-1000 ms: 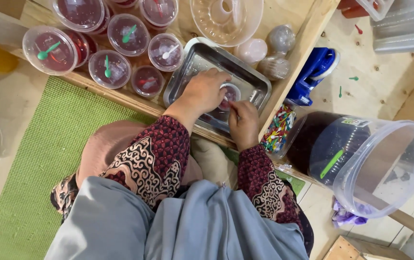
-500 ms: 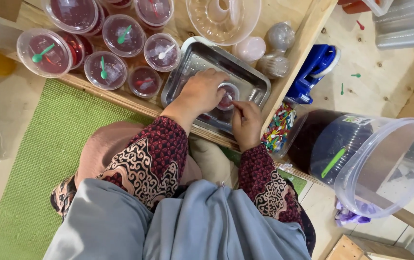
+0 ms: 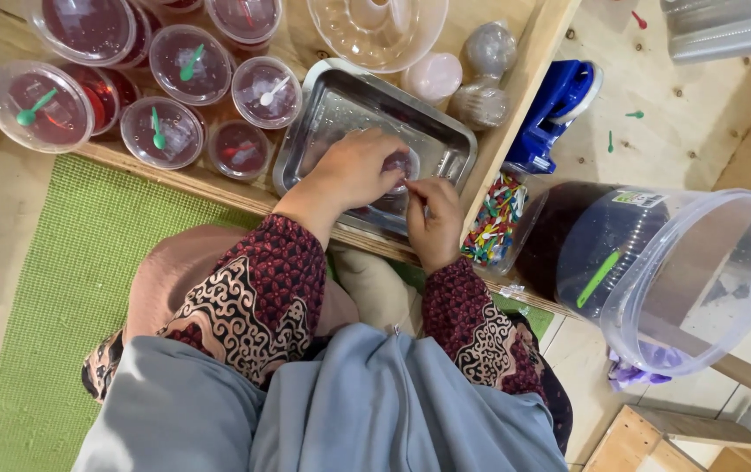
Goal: The person uses a ladle to fill plastic cups with a red liquid from a large bucket and secures lids onto the cups.
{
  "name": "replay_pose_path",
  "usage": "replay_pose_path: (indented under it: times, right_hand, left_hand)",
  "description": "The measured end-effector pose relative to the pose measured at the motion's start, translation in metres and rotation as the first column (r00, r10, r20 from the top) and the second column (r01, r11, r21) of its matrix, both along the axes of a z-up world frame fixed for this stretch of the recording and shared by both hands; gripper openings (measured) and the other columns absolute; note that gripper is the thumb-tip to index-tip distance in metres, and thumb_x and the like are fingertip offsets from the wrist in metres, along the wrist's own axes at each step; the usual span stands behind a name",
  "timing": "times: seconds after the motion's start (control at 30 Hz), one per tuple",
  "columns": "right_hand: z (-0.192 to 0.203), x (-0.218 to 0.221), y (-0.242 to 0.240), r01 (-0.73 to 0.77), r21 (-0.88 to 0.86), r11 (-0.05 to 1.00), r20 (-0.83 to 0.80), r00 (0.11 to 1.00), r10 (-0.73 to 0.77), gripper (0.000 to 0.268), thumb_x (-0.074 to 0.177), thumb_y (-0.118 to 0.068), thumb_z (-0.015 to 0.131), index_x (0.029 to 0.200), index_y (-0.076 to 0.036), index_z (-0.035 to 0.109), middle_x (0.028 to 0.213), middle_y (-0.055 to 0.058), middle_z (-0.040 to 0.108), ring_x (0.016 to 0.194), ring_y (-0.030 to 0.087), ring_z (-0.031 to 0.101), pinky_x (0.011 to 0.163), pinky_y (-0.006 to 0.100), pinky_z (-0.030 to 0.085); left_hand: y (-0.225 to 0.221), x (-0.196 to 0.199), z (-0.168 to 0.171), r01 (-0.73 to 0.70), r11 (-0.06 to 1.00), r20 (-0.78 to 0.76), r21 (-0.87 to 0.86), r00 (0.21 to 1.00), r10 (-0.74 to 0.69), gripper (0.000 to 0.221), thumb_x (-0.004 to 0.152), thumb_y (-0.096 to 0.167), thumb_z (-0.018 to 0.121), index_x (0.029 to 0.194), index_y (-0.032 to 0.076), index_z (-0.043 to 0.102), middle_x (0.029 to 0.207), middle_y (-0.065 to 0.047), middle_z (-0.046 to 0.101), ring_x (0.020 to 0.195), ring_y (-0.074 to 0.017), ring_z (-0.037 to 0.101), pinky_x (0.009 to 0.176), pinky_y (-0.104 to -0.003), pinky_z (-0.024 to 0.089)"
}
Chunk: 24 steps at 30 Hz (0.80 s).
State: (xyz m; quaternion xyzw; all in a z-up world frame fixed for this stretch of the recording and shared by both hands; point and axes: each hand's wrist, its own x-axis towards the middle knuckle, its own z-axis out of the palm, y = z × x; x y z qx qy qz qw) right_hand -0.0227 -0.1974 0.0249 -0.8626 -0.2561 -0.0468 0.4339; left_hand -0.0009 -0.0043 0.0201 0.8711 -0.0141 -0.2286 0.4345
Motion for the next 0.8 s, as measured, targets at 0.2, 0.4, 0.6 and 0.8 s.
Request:
replay_pose_path:
  times: [0.2, 0.4, 0.6, 0.8]
  right_hand:
    - [0.024, -0.011, -0.010, 0.002, -0.011, 1.000, -0.020, 1.000, -0.002, 0.020, 0.090, 0.010, 0.067, 0.102, -0.003, 0.077, 0.091, 0.014, 0.070, 0.081, 0.033, 0.069, 0.070, 0.039, 0.056]
    - [0.045, -0.031, -0.047, 0.048, -0.035, 0.998, -0.008, 0.999, -0.048, 0.020, 0.088, 0.011, 0.068, 0.102, 0.000, 0.078, 0.091, 0.016, 0.070, 0.081, 0.035, 0.068, 0.072, 0.043, 0.055]
    - [0.067, -0.050, -0.096, 0.149, -0.083, 0.985, 0.020, 0.989, -0.148, 0.018, 0.089, 0.013, 0.069, 0.100, 0.002, 0.078, 0.089, 0.017, 0.070, 0.079, 0.035, 0.068, 0.072, 0.042, 0.054]
    - [0.048, -0.055, -0.126, 0.259, -0.006, 0.966, 0.007, 0.966, -0.259, 0.017, 0.092, 0.014, 0.067, 0.102, 0.004, 0.076, 0.091, 0.017, 0.068, 0.083, 0.029, 0.067, 0.076, 0.038, 0.053]
  left_hand:
    - [0.003, 0.000, 0.000, -0.030, 0.999, -0.016, -0.016, 0.999, 0.030, 0.035, 0.096, 0.030, 0.065, 0.130, 0.019, 0.064, 0.115, -0.009, 0.065, 0.115, -0.0319, 0.063, 0.095, -0.045, 0.054]
    - [0.004, 0.000, -0.007, -0.053, 0.998, 0.018, -0.014, 0.998, 0.054, 0.036, 0.096, 0.032, 0.066, 0.130, 0.021, 0.064, 0.111, -0.009, 0.065, 0.113, -0.0315, 0.063, 0.095, -0.045, 0.054]
    - [0.006, -0.001, -0.001, -0.053, 0.998, 0.046, -0.021, 0.998, 0.054, 0.036, 0.095, 0.030, 0.068, 0.130, 0.020, 0.064, 0.109, -0.011, 0.065, 0.111, -0.0340, 0.064, 0.094, -0.048, 0.054]
    - [0.003, -0.003, 0.005, -0.024, 1.000, 0.062, 0.009, 0.998, 0.024, 0.035, 0.096, 0.029, 0.067, 0.130, 0.020, 0.066, 0.110, -0.010, 0.065, 0.111, -0.0335, 0.064, 0.094, -0.048, 0.054]
